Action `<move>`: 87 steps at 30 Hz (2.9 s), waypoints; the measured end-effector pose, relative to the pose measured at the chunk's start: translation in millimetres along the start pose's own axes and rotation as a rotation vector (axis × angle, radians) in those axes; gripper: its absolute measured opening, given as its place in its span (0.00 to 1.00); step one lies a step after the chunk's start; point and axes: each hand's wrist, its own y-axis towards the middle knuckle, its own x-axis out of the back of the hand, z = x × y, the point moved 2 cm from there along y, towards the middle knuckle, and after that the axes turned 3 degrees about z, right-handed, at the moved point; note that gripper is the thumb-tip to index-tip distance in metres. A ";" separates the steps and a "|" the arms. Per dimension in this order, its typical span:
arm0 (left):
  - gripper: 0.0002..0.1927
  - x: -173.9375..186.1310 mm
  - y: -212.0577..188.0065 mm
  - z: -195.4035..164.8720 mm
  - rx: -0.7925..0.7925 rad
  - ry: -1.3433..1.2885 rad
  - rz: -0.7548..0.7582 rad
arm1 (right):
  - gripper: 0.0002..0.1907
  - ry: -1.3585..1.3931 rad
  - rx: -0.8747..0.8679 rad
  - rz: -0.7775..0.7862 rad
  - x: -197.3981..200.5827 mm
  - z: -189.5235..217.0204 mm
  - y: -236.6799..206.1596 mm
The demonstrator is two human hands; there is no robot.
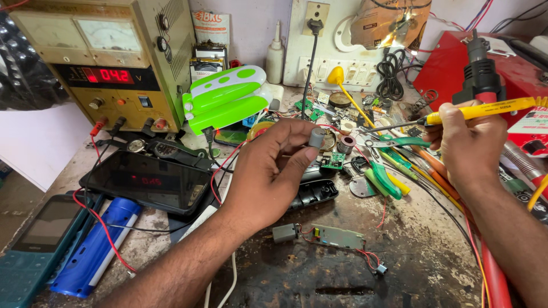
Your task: The person repairs a small green circuit board at a cluttered workbench, holding it with both hands and fitting a component onto it. They then handle a cylindrical part, use pliers on it, and heat it with a soldering iron while working on the board assembly.
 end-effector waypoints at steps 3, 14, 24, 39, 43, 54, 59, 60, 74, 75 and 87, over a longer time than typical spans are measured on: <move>0.14 -0.2 -0.2 -0.3 0.012 0.008 0.002 | 0.11 -0.017 -0.002 0.012 -0.3 0.7 0.0; 0.13 -0.1 -0.4 -0.2 0.019 0.012 0.016 | 0.09 0.016 -0.022 0.012 -1.6 0.6 0.9; 0.13 0.4 1.3 3.9 0.008 0.025 -0.020 | 0.12 0.348 -0.107 -0.038 32.8 -5.5 -5.9; 0.13 -3.4 -2.7 6.6 -0.109 0.131 -0.019 | 0.18 0.346 0.096 0.034 89.5 -105.0 -27.4; 0.13 -3.2 -3.6 4.3 -0.133 0.189 -0.032 | 0.19 0.349 0.116 0.036 93.0 -118.5 -25.3; 0.14 -3.0 -4.5 2.4 -0.146 0.173 -0.005 | 0.16 0.198 0.032 0.149 101.0 -111.9 -27.0; 0.14 -2.8 -4.7 1.3 -0.182 0.201 -0.013 | 0.16 0.308 0.174 0.140 89.7 -102.0 -32.6; 0.14 -2.9 -4.5 1.2 -0.181 0.203 -0.013 | 0.15 0.302 0.190 0.144 86.8 -96.5 -31.0; 0.14 -1.9 -4.6 -1.4 -0.134 0.209 0.004 | 0.26 0.326 0.194 0.101 90.9 -125.9 -33.9; 0.14 -2.0 -4.7 -1.3 -0.127 0.203 0.004 | 0.26 0.341 0.188 0.093 89.7 -124.8 -33.9; 0.14 -2.5 -4.6 0.8 -0.158 0.202 -0.012 | 0.15 0.753 -0.087 0.524 102.9 -110.5 -3.4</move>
